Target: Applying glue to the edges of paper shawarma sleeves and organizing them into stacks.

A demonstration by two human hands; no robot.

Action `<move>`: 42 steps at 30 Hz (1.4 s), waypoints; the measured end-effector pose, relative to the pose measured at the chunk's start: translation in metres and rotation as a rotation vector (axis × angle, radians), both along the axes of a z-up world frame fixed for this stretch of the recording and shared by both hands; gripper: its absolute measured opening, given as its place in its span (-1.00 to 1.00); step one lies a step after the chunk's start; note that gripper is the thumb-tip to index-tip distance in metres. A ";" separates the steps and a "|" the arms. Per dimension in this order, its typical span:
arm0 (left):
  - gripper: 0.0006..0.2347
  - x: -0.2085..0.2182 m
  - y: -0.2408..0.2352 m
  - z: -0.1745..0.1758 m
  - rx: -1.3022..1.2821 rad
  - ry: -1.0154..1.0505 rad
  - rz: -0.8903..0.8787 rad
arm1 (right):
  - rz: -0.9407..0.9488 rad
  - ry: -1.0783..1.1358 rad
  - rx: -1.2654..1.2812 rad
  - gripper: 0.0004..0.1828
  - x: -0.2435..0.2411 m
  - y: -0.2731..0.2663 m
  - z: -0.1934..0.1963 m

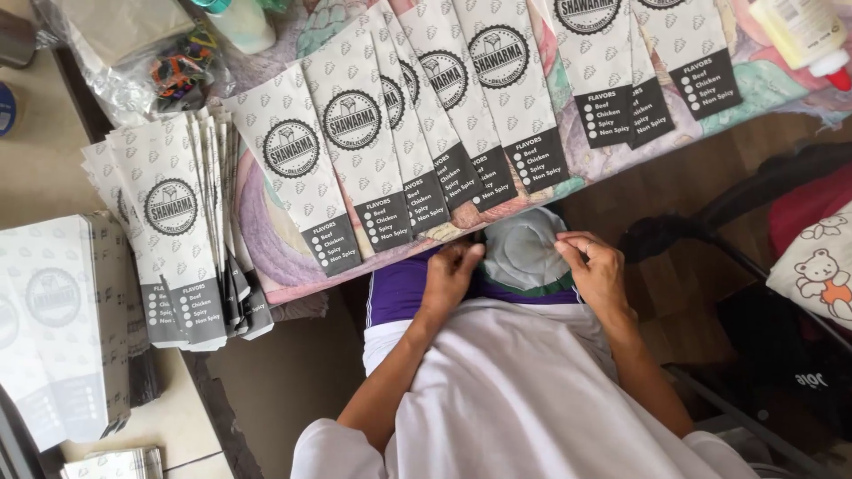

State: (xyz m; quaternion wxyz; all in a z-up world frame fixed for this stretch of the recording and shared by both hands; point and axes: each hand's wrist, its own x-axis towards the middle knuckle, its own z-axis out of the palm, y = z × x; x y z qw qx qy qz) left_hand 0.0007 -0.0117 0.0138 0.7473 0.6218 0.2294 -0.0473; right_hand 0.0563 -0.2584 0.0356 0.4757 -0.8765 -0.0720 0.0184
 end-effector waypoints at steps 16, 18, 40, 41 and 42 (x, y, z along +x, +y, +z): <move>-0.90 -0.008 0.020 -0.026 0.426 -0.047 -0.369 | -0.114 0.197 0.044 -0.79 0.004 -0.009 0.014; -0.91 -0.011 0.028 0.002 0.517 -0.028 -0.386 | -0.164 0.185 -0.042 -0.76 0.004 -0.016 0.014; -0.13 0.048 0.176 0.101 1.499 0.211 -0.026 | -0.007 0.266 -0.735 -0.04 0.224 0.050 0.173; -0.14 0.050 0.167 0.107 1.535 0.229 -0.024 | 0.011 0.280 -0.798 0.09 0.226 0.051 0.165; -0.14 0.058 0.161 0.105 1.532 0.229 -0.023 | 0.011 0.279 -0.801 0.09 0.217 0.066 0.172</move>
